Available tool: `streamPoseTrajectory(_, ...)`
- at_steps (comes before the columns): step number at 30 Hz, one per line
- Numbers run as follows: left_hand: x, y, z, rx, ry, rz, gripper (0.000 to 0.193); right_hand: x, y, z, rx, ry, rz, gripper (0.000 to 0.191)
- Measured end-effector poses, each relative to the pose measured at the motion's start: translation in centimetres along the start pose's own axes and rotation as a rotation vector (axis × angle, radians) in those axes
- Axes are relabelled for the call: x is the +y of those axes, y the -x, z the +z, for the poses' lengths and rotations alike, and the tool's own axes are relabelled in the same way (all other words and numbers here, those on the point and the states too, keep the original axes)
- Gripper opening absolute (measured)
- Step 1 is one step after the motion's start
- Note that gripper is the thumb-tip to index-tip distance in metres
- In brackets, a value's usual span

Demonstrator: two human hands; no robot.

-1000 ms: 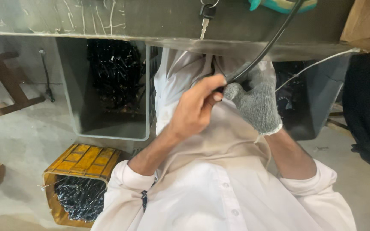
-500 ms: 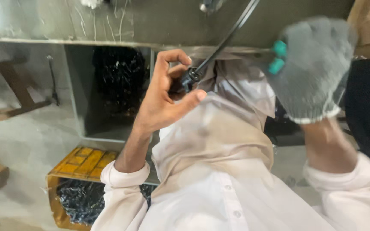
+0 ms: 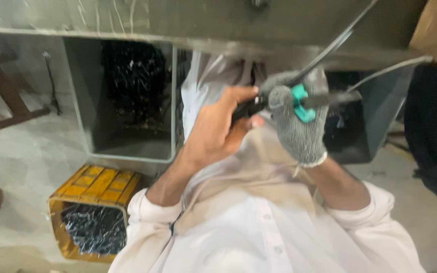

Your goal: The person repeatedly crimps black wire connectors using pliers at a workbench. They pick up a connector, position it on a wire, and squeeze it with pliers, then place the finished piece on the table. The process is repeated multiple times.

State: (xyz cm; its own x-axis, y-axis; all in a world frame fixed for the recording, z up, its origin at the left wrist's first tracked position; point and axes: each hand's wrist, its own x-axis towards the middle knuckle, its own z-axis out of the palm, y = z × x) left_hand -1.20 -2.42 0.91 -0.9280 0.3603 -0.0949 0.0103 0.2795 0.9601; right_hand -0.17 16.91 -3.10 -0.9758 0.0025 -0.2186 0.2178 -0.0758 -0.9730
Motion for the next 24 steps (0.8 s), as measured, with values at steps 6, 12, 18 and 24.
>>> streamPoseTrajectory(6, -0.4, 0.2, 0.5, 0.026, 0.075, -0.082, 0.040, 0.0, -0.6, -0.4, -0.076, 0.551, -0.037, 0.039)
streamPoseTrajectory(12, -0.3, 0.6, 0.4, -0.006, 0.176, -0.116, 0.038, 0.6, -3.9, -2.1, -0.244, 0.990, -0.473, 0.033)
streamPoseTrajectory(18, -0.6, 1.0, 0.0, -0.050, 0.364, -0.126, 0.038, 1.6, -5.8, -4.1, -0.473, 0.895, -0.417, 0.036)
streamPoseTrajectory(24, -1.6, 0.9, -0.2, -0.032, 0.494, -0.105, 0.036, -1.0, -4.0, -2.5, -0.370, 0.998, -0.544, 0.041)
